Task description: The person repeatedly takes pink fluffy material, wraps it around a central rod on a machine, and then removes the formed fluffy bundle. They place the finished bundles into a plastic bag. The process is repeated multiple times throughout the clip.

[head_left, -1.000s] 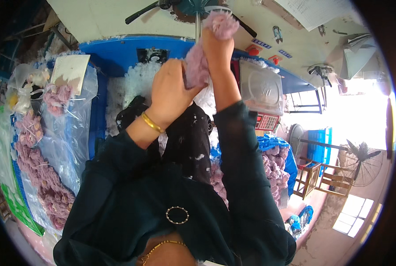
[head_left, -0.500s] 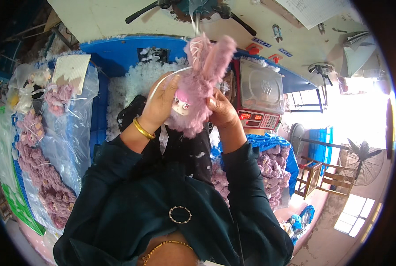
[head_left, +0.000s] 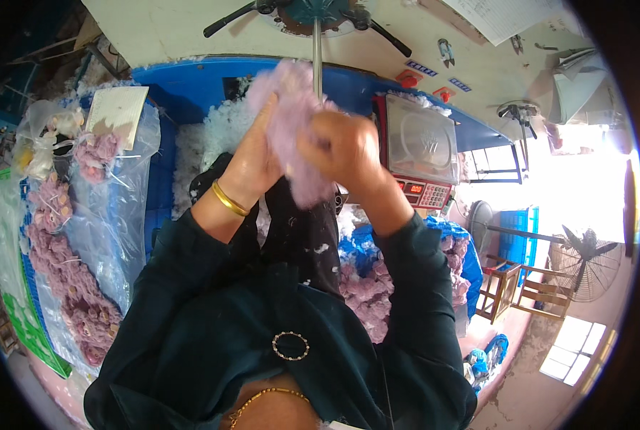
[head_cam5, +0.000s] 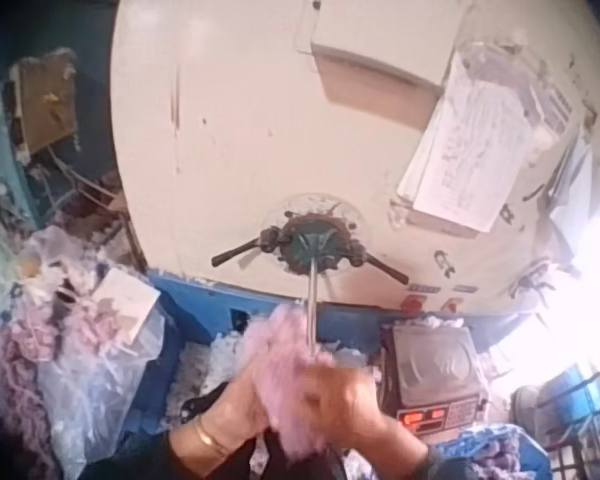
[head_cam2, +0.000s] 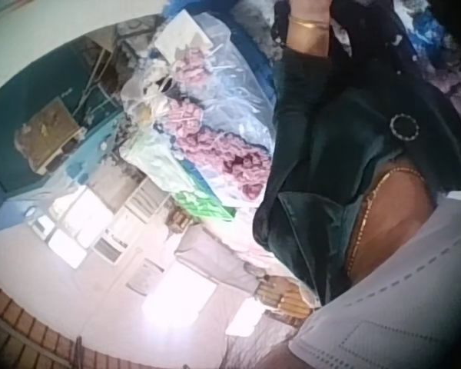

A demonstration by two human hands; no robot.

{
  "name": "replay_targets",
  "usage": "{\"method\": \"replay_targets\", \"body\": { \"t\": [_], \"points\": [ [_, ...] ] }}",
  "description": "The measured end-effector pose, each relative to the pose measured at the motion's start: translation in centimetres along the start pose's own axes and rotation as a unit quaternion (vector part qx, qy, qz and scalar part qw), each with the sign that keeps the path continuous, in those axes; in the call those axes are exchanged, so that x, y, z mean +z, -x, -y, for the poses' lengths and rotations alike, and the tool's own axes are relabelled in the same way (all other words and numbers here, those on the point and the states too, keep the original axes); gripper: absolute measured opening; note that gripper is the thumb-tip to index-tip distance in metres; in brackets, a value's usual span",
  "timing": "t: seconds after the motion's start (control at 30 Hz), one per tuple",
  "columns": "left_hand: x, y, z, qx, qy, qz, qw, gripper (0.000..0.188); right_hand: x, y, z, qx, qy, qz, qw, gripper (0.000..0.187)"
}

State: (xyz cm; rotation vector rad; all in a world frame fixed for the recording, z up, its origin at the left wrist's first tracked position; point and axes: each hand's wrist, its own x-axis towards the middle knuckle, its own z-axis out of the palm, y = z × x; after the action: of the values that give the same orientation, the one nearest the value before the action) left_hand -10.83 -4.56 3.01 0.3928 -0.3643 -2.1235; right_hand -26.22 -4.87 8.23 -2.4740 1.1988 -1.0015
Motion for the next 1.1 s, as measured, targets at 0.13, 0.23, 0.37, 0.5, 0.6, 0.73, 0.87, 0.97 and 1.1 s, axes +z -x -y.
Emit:
{"method": "replay_targets", "body": {
  "t": [0.13, 0.23, 0.37, 0.5, 0.6, 0.73, 0.87, 0.97, 1.1],
  "points": [
    [1.8, 0.3, 0.1, 0.086, -0.228, -0.101, 0.965, 0.037, 1.4, -4.7, -4.2, 0.065, 0.102, -0.097, 0.988, 0.028],
    [1.8, -0.2, 0.2, 0.162, -0.376, -0.099, 0.907, 0.025, 2.4, -8.8, -9.0, 0.054, 0.122, -0.143, 0.981, 0.032],
    [2.6, -1.1, -0.5, 0.264, -0.582, -0.093, 0.763, 0.03, 2.7, -9.6, -9.6, 0.036, 0.137, -0.177, 0.974, 0.033],
    [2.7, -0.2, 0.1, 0.291, -0.736, -0.12, 0.599, 0.034, 2.5, -6.7, -7.2, 0.066, 0.134, -0.137, 0.979, 0.03],
    [0.8, 0.7, 0.8, 0.343, -0.782, -0.077, 0.515, 0.036, 2.2, -5.1, -5.3, 0.084, 0.11, -0.124, 0.983, 0.029],
    [-0.4, 1.9, -0.8, 0.24, -0.621, 0.083, 0.741, 0.042, 0.7, -3.1, -2.3, 0.242, 0.008, -0.009, 0.97, 0.03],
    [1.8, -1.7, -3.3, 0.008, -0.076, -0.026, 0.997, 0.034, 2.2, -8.0, -6.0, 0.252, 0.128, -0.063, 0.957, 0.034],
    [0.8, -4.5, -2.7, 0.05, -0.058, -0.061, 0.995, 0.033, 3.5, -10.8, -7.9, 0.239, 0.123, -0.128, 0.955, 0.035],
    [3.4, -2.2, 1.4, 0.163, -0.045, -0.107, 0.98, 0.027, 3.8, -9.1, -7.4, 0.218, 0.112, -0.148, 0.958, 0.033]
  ]
}}
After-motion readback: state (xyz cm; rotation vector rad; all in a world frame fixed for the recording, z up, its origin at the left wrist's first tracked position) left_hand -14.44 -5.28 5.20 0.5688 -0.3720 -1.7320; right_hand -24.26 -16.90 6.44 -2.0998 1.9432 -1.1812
